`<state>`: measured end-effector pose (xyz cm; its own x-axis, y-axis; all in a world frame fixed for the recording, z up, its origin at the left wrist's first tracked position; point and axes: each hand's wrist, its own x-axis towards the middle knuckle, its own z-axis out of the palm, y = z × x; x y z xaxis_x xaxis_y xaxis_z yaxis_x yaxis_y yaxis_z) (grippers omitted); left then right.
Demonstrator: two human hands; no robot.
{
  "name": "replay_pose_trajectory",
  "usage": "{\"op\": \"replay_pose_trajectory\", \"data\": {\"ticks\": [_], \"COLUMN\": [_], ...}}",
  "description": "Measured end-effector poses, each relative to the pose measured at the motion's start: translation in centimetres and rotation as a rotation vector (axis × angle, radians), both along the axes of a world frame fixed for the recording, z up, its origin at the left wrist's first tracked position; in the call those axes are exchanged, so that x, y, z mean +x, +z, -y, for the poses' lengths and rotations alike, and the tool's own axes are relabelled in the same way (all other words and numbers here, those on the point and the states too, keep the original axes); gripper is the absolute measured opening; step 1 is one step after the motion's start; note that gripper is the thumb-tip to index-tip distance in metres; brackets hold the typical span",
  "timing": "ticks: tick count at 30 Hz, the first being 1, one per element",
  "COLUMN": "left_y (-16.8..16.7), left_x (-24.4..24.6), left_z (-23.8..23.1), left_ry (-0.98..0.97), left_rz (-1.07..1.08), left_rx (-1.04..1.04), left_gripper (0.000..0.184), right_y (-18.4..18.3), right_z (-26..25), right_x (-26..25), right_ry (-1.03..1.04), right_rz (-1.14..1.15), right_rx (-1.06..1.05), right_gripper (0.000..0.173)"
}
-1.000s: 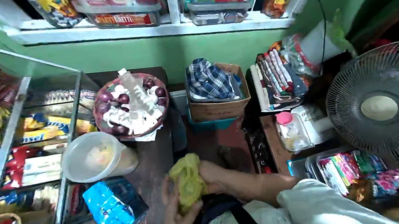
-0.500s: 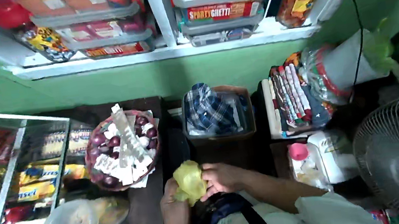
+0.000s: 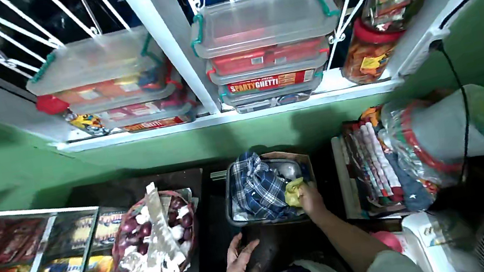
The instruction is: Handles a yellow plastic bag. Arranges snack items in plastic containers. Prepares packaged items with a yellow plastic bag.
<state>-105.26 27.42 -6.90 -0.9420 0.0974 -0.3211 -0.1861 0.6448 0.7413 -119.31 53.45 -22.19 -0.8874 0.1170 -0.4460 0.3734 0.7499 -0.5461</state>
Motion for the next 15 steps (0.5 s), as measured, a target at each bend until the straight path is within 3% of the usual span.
{"op": "replay_pose_trajectory", "data": {"ticks": [7, 10, 15], "left_y": [0.5, 0.1, -0.7], "left_x": [1.1, 1.2, 0.9], "left_z": [0.8, 0.9, 1.2], "left_ry": [0.053, 0.054, 0.024], "left_rz": [0.123, 0.153, 0.188], "left_rx": [-0.141, -0.14, -0.149], "left_gripper": [0.046, 0.045, 0.046], "right_y": [-2.3, -3.9, -1.4], "right_z": [4.8, 3.5, 0.7], "right_x": [-3.1, -3.7, -4.9], "right_ry": [0.215, 0.356, 0.315], "right_rz": [0.031, -0.029, -0.06], "right_rx": [0.006, 0.085, 0.118], "right_gripper": [0.032, 0.037, 0.036]}}
